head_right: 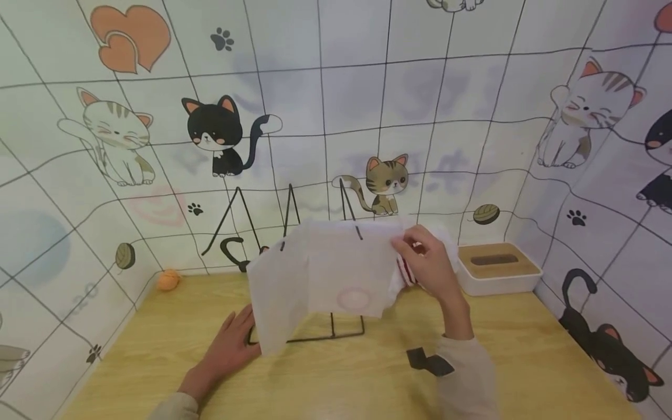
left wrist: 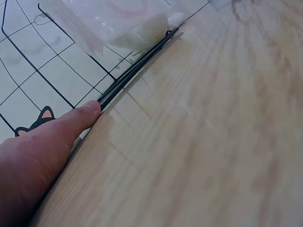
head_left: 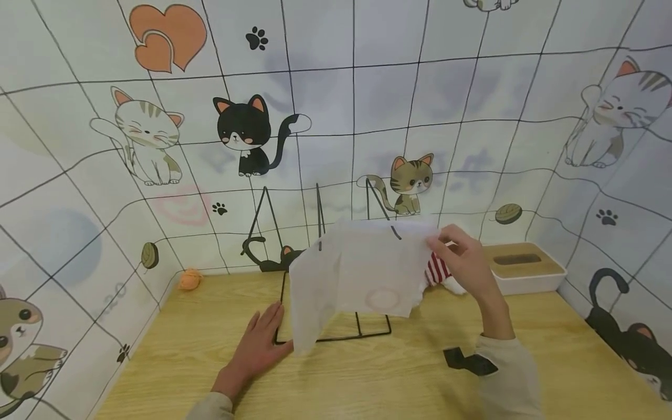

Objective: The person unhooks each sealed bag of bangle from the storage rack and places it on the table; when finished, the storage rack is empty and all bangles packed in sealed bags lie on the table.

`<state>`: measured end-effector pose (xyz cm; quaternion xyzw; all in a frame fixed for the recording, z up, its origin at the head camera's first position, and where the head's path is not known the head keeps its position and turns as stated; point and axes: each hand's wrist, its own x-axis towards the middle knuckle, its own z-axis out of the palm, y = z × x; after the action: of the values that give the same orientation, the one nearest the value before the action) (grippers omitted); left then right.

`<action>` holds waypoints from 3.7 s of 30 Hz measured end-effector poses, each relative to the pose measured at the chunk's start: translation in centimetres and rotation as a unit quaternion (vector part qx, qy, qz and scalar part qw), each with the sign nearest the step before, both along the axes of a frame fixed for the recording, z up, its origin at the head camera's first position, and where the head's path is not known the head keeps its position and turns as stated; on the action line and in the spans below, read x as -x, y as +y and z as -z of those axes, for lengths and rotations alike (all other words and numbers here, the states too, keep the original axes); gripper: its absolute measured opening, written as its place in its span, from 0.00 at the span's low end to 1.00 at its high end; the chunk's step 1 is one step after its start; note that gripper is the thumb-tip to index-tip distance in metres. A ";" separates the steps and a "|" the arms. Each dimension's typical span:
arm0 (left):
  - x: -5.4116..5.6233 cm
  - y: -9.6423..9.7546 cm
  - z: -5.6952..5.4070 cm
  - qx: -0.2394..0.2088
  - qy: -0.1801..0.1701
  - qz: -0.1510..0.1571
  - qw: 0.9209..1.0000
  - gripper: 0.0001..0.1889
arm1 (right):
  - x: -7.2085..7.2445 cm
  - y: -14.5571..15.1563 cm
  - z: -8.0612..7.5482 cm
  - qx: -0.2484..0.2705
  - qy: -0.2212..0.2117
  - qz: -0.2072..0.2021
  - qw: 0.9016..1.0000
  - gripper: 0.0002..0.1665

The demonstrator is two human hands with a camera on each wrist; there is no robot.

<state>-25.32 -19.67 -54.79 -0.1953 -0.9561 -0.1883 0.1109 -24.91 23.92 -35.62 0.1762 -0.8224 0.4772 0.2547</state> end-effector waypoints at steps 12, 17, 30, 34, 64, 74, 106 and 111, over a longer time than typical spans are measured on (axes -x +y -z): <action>0.0 -0.2 -0.2 0.003 0.008 0.003 1.000 0.47 | -0.1 -1.0 -0.5 0.045 -0.022 -0.011 0.999 0.16; 0.0 -0.3 -0.1 0.001 0.003 0.002 1.000 0.48 | 0.1 -1.4 -0.2 0.066 -0.013 -0.005 0.998 0.17; -0.1 0.0 -0.2 -0.006 -0.010 0.003 1.000 0.49 | 0.2 -2.9 0.2 0.117 -0.009 0.028 0.993 0.20; -0.1 0.0 -0.1 -0.009 -0.013 0.003 1.000 0.49 | 0.1 -3.1 0.1 0.123 -0.008 0.034 0.992 0.20; -0.2 -0.2 -0.4 -0.004 -0.003 -0.001 1.000 0.48 | -0.5 -2.9 -0.6 0.143 0.019 0.038 0.989 0.17; -0.1 -0.3 -0.3 -0.004 -0.019 -0.004 1.000 0.49 | -0.7 -3.0 -0.9 0.162 0.030 0.031 0.986 0.16; -0.1 -0.7 -0.2 0.005 0.002 0.001 1.000 0.45 | -1.4 -2.5 -1.7 0.249 0.097 0.034 0.963 0.16; 0.2 -0.5 -0.4 0.002 0.006 0.008 1.000 0.46 | -1.5 -2.0 -1.5 0.256 0.077 0.041 0.963 0.17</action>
<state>-25.49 -20.17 -54.39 -0.2043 -0.9542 -0.1862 0.1147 -23.43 21.89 -34.09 0.1071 -0.6571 0.6461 0.3732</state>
